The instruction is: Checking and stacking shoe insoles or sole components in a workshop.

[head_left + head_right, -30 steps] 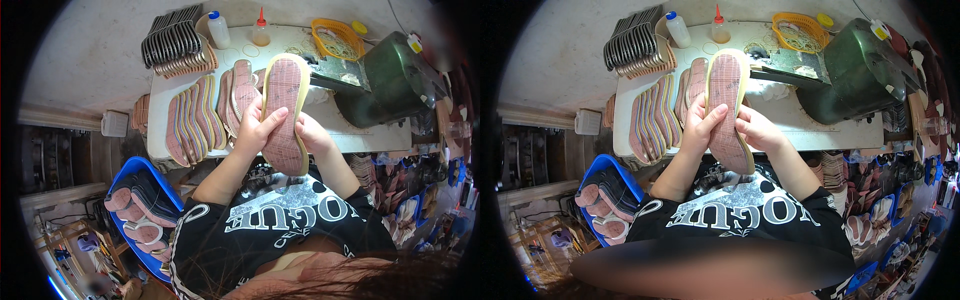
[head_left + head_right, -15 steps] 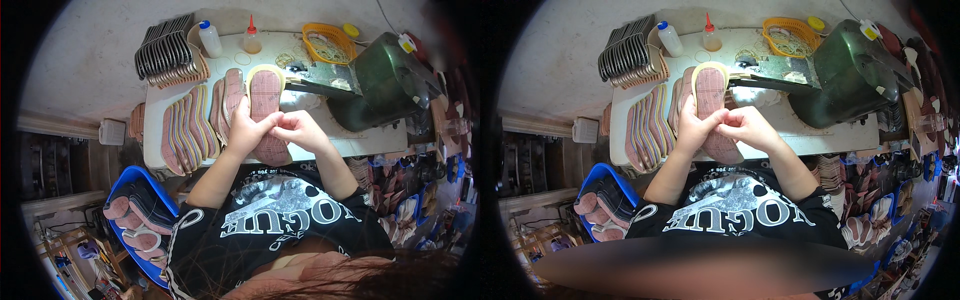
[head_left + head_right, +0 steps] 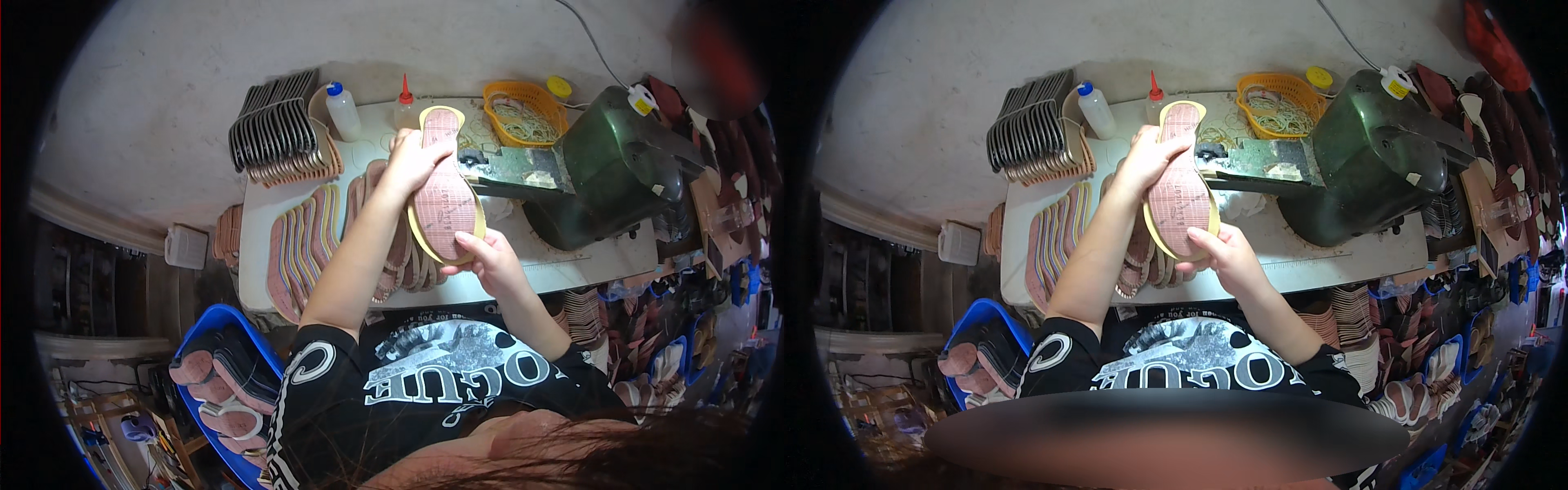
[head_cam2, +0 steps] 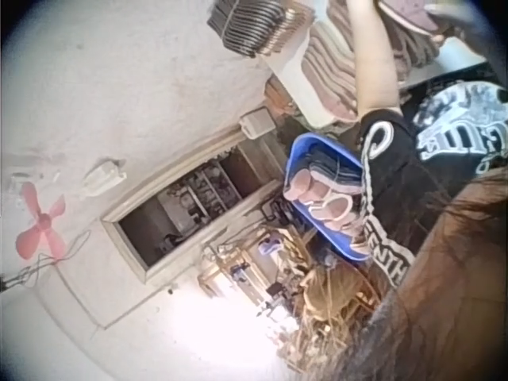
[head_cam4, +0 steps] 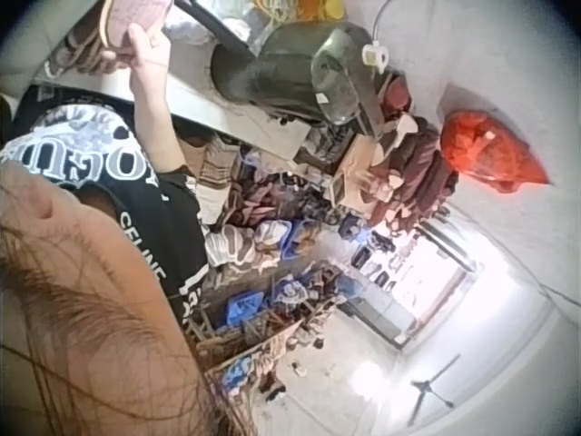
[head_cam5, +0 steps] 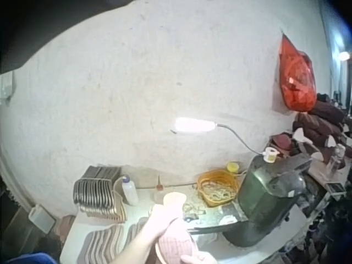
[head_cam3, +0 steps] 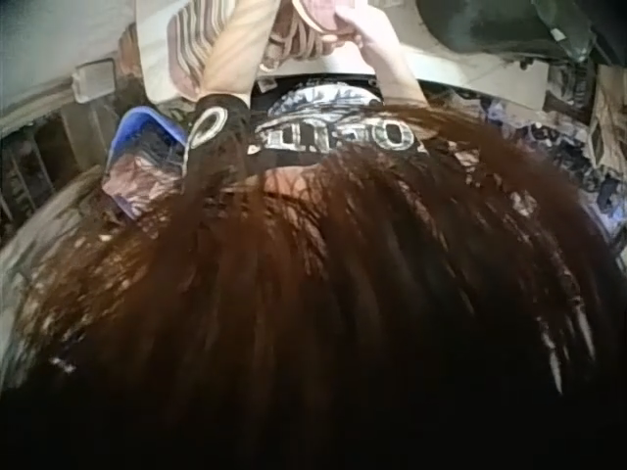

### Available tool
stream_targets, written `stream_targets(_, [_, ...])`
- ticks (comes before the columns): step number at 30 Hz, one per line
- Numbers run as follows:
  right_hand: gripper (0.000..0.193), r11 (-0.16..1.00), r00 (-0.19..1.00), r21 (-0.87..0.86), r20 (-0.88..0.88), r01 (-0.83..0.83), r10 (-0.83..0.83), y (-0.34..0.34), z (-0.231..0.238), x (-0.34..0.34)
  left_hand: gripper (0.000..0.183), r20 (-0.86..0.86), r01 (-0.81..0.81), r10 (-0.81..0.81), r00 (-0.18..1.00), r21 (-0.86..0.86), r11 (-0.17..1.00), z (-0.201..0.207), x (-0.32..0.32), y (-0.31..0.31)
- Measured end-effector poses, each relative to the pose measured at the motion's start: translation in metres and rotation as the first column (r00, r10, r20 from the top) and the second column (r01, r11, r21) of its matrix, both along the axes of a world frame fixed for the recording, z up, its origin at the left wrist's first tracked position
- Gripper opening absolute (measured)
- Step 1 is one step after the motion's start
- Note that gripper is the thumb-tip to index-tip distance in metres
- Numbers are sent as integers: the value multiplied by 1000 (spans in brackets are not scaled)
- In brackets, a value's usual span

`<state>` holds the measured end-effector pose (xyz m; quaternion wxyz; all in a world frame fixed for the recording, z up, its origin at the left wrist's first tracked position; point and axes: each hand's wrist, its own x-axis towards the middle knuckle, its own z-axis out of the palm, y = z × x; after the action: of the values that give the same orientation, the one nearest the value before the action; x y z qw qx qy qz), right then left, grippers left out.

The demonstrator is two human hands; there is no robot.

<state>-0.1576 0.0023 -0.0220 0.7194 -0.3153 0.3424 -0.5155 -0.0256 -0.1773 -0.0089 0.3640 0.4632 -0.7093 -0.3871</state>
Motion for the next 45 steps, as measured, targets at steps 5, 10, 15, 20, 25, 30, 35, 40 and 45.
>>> stream_targets(5, [31,991,991,-29,35,134,-133,5,11,14,52,62,-57,50,997,115,992,-8,-3,-4])
stream_targets(10, [30,992,992,12,32,125,-125,-6,18,14,57,385,-166,141,912,32,986,25,-13,4])
stream_targets(15, [28,967,962,62,100,248,-254,-25,12,28,80,413,-181,168,895,-9,983,28,-12,-18])
stream_targets(20, [32,972,955,46,183,230,-235,-45,12,30,64,517,553,-394,760,-195,810,33,13,-54])
stream_targets(25, [32,968,951,63,182,242,-250,-59,17,33,59,568,752,-681,462,157,640,47,16,-79])
stream_targets(30, [37,976,955,102,212,190,-208,-58,24,25,51,557,680,-752,353,399,615,77,2,-76])
stream_targets(35, [39,989,976,47,158,142,-148,-62,20,23,45,421,690,-820,388,458,561,67,10,-87])
stream_targets(40, [42,987,966,73,208,141,-154,-63,25,20,48,351,716,-819,455,404,570,64,18,-78])
stream_targets(45, [41,990,974,80,185,120,-133,-64,28,17,39,285,663,-772,568,398,634,54,30,-68])
